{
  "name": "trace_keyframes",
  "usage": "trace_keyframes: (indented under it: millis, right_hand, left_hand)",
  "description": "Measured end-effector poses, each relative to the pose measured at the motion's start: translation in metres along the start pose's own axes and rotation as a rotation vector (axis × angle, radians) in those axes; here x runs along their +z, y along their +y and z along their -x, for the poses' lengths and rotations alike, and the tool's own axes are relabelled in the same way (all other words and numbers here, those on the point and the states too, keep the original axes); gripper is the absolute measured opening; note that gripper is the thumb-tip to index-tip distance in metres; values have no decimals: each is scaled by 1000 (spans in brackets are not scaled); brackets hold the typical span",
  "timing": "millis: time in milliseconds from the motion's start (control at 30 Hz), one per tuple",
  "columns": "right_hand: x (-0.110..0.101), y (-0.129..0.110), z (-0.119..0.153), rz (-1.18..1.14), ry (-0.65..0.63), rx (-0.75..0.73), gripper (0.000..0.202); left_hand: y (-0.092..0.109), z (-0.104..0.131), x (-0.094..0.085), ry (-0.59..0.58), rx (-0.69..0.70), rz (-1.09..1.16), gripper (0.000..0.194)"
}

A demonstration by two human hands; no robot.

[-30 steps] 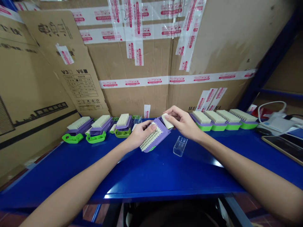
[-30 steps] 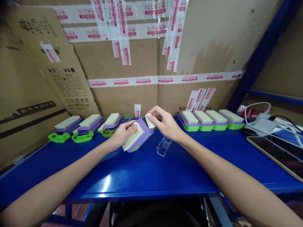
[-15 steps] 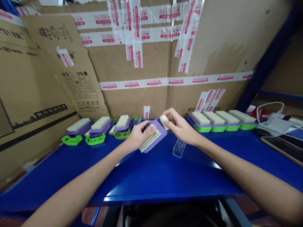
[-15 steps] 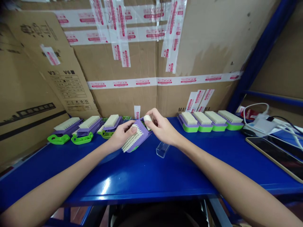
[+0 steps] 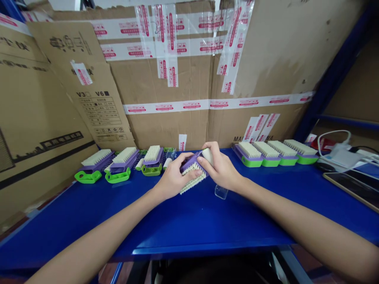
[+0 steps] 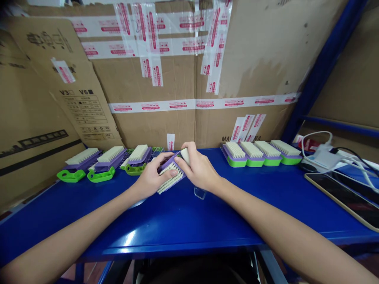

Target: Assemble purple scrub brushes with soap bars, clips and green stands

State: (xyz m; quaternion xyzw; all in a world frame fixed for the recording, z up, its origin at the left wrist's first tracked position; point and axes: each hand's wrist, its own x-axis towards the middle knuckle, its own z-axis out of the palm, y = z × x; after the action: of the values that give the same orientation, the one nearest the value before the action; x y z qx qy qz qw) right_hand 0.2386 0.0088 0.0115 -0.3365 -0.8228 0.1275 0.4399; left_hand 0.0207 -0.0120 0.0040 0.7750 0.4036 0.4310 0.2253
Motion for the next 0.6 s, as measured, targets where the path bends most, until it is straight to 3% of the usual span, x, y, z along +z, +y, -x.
trace_keyframes:
  millis: [600]
  right_hand:
    - [6,1,2,15,3,-29,29]
  left_hand:
    - [1,4,6,78,32,-80,67]
